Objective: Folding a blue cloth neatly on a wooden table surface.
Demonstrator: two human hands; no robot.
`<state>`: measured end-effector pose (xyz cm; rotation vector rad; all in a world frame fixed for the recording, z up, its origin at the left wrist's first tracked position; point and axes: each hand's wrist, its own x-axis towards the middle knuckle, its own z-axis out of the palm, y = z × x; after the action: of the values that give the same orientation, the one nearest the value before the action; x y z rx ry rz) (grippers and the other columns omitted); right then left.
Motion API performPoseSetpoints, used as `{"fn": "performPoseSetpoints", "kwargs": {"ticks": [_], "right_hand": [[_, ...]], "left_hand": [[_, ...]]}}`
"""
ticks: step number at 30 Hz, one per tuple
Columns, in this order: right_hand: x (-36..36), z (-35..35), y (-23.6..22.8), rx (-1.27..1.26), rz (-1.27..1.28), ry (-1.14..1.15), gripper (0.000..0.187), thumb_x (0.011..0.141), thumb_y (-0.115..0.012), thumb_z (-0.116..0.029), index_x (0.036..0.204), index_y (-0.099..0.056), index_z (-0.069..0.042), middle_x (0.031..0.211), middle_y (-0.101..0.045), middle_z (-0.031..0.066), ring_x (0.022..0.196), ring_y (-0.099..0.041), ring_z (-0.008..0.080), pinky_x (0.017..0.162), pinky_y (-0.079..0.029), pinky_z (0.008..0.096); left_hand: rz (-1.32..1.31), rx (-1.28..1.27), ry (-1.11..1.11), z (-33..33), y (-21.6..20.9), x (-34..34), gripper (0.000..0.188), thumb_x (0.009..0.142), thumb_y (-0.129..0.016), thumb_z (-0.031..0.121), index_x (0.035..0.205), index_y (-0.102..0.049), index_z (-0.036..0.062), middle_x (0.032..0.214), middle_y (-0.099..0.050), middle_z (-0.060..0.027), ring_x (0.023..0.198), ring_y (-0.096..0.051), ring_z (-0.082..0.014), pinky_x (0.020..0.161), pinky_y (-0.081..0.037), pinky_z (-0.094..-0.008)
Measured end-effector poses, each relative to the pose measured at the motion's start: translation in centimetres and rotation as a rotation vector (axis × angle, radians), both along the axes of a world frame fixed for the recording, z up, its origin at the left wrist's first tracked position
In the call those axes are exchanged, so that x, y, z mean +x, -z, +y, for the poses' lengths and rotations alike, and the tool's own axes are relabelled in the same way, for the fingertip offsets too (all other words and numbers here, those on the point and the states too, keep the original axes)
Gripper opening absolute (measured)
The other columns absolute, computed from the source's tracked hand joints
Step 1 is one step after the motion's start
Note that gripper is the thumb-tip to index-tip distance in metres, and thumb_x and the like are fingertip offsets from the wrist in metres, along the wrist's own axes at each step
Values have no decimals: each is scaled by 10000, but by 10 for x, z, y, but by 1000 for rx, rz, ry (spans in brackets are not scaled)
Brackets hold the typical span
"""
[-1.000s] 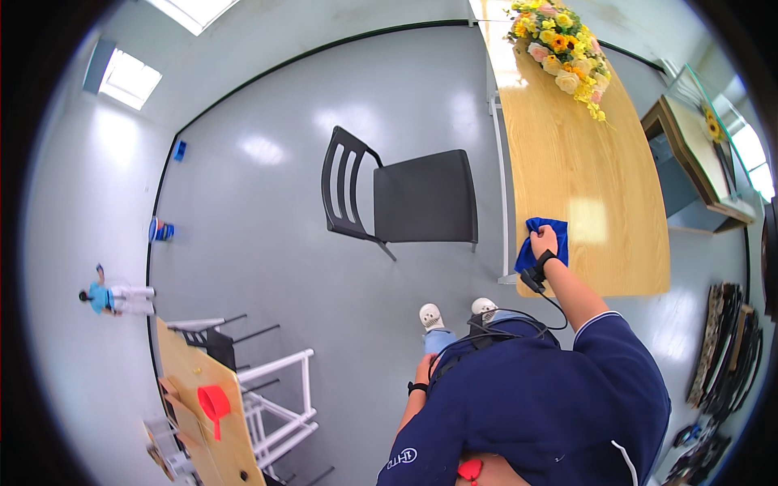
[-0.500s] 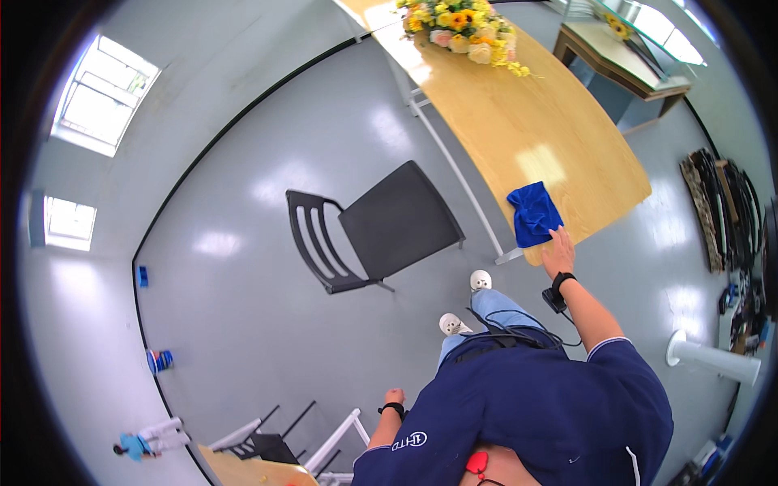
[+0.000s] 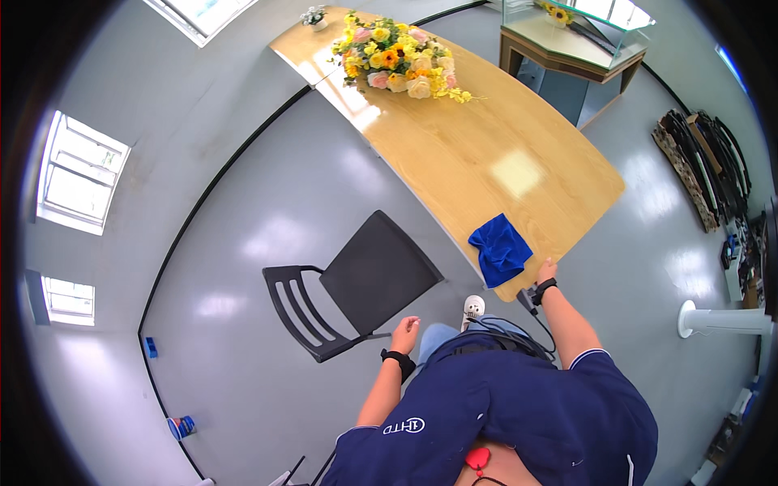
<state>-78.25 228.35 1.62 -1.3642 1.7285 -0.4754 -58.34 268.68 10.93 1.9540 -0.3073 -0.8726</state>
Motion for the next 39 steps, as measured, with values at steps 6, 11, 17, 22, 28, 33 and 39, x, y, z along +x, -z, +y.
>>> {"fn": "performPoseSetpoints", "kwargs": {"ticks": [6, 11, 17, 22, 28, 33, 39], "right_hand": [[18, 32, -37, 419, -391, -1, 423, 906, -317, -461, 1038, -489, -98, 895, -601, 78, 734, -599, 247, 657, -485, 460], [12, 28, -52, 438, -465, -38, 447, 905, -339, -450, 1038, -449, -38, 842, -606, 122, 662, -625, 260, 568, -519, 410], [9, 25, -60, 453, -299, -179, 489, 899, -325, -485, 1031, -446, -30, 820, -602, 119, 642, -615, 254, 515, -500, 384], [23, 43, -41, 238, -271, -20, 487, 892, -386, -455, 997, -455, 16, 916, -574, 180, 747, -590, 292, 614, -488, 388], [16, 34, 29, 7, -304, 198, 479, 894, -431, -382, 1055, -423, 69, 1040, -527, 234, 972, -516, 313, 811, -400, 378], [54, 62, -32, 46, -378, 290, 612, 902, -411, -405, 1249, -288, 84, 1299, -338, 282, 1235, -316, 350, 1003, -254, 363], [61, 68, -56, -51, -215, 423, 563, 904, -403, -403, 1199, -339, 73, 1158, -453, 302, 1098, -434, 405, 906, -354, 397]], "left_hand": [[-62, 504, 225, 33, 33, 3, 301, 812, -520, 257, 984, -596, 22, 966, -620, -162, 928, -587, -267, 830, -442, -348], [-12, 585, 236, 30, 47, 17, 337, 780, -508, 277, 958, -622, 15, 967, -621, -184, 940, -581, -305, 834, -438, -378], [-139, 420, 231, -21, 23, 47, 287, 823, -495, 249, 976, -601, 30, 930, -625, -164, 924, -585, -284, 816, -446, -366], [-238, 505, 300, -26, 8, 65, 301, 823, -455, 270, 977, -613, 65, 996, -607, -171, 971, -562, -313, 848, -433, -369], [-330, 719, 469, -70, -31, 88, 282, 807, -440, 264, 952, -621, 103, 967, -620, -163, 926, -582, -325, 828, -447, -400], [-414, 788, 599, -86, -47, 123, 277, 808, -463, 232, 1026, -576, 105, 964, -618, -162, 938, -579, -316, 833, -449, -400], [-928, 572, 670, -150, -69, 174, 538, 806, -518, 269, 1266, -346, 51, 1237, -441, -203, 1035, -513, -350, 861, -425, -422]]}}
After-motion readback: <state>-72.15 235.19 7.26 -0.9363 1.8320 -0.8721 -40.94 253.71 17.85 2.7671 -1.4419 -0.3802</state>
